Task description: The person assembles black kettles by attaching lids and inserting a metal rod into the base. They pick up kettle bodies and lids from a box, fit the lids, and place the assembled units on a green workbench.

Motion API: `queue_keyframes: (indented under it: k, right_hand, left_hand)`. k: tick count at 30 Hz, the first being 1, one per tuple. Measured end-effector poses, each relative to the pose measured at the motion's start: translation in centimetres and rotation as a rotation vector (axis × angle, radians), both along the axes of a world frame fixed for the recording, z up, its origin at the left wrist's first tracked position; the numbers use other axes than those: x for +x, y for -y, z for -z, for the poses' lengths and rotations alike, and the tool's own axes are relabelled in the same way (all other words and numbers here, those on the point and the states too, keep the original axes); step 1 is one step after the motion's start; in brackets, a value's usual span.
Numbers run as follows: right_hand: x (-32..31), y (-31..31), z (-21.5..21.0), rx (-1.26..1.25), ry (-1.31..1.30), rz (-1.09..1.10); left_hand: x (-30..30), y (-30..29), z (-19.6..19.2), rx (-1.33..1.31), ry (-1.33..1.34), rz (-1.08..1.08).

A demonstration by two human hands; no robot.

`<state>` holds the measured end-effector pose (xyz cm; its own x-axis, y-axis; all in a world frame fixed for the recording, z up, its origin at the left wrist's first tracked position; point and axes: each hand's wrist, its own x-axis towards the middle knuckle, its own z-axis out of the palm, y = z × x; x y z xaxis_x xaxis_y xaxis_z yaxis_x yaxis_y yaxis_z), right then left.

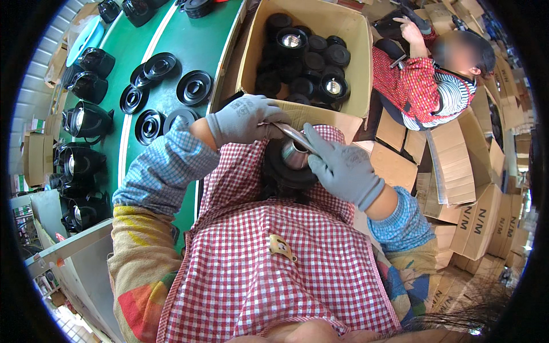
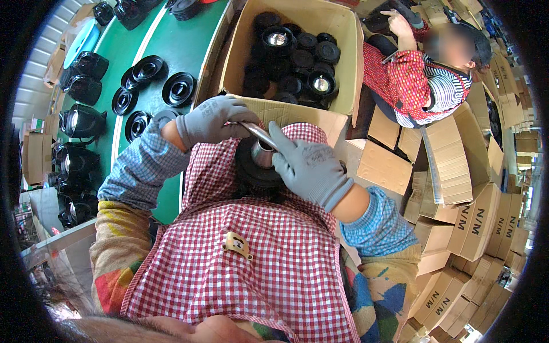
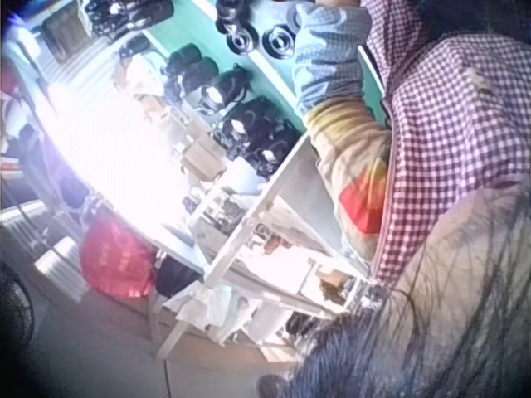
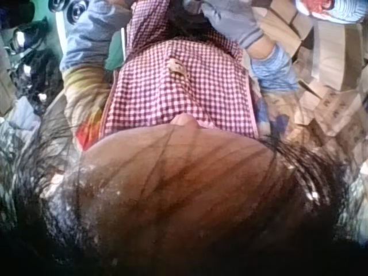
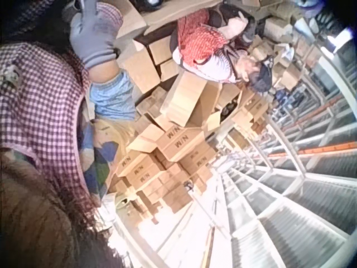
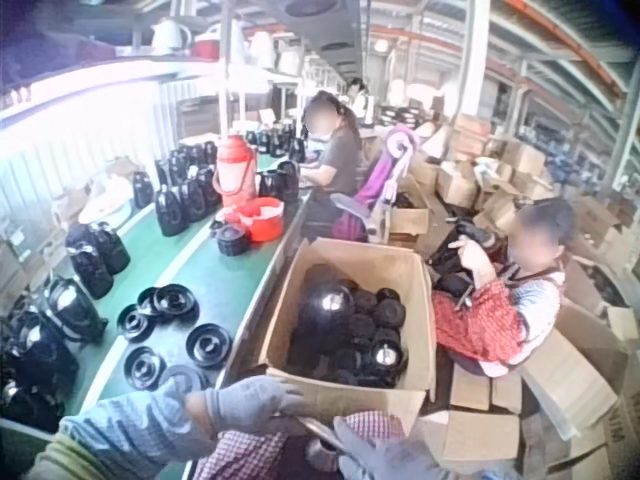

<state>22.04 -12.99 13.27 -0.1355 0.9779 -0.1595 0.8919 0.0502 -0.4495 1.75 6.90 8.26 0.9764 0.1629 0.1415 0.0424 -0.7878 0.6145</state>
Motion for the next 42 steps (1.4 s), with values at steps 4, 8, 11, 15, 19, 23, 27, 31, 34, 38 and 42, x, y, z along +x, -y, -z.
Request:
queue_keyframes:
  k: [4, 8, 11, 15, 19, 23, 27, 31, 34, 38, 42]
  right_hand:
    - [1.3, -0.5, -1.1, -0.195, -0.014, -0.153]
    - [2.2, -2.1, -0.7, -0.285, -0.072, -0.205]
    - [2.4, -1.6, 0.9, -0.035, -0.088, -0.22]
    - [2.1, -2.1, 1.5, 0.111, -0.047, -0.226]
    - [1.4, -1.7, 2.7, 0.249, -0.091, -0.221]
    - [0.0, -1.6, 3.0, 0.212, -0.053, -0.32]
    - [-2.0, -4.6, 2.6, 0.048, -0.232, -0.447]
    - [-1.1, -5.8, 4.3, -0.02, -0.596, -0.293]
    - [0.2, -5.8, 4.6, -0.124, -0.915, -0.241]
    - [0.4, -6.0, 5.1, -0.227, -1.237, -0.152]
    - [0.2, -6.0, 5.7, -0.474, -1.548, -0.16]
  left_hand:
    - [1.5, -0.4, 0.2, 0.093, -0.053, 0.072]
    - [2.0, -0.4, -1.3, -0.222, -0.243, 0.056]
    - [2.0, -0.8, -0.1, -0.291, -0.158, 0.109]
    - [2.8, -1.7, 2.0, -0.292, -0.15, 0.096]
    - [3.0, -1.4, 1.6, -0.328, -0.257, 0.029]
    - [4.7, -1.6, 3.1, -0.273, -0.295, -0.026]
    - [8.3, -2.4, 5.7, -0.299, -0.415, -0.078]
    - [9.3, -3.0, 5.8, -0.533, -0.285, -0.109]
    - [6.1, -3.0, 7.5, -0.529, 0.212, -0.308]
    - [-0.3, 3.1, 0.7, -0.01, 0.654, -0.239]
    - [3.7, 11.4, -1.6, 0.082, 0.496, 0.128]
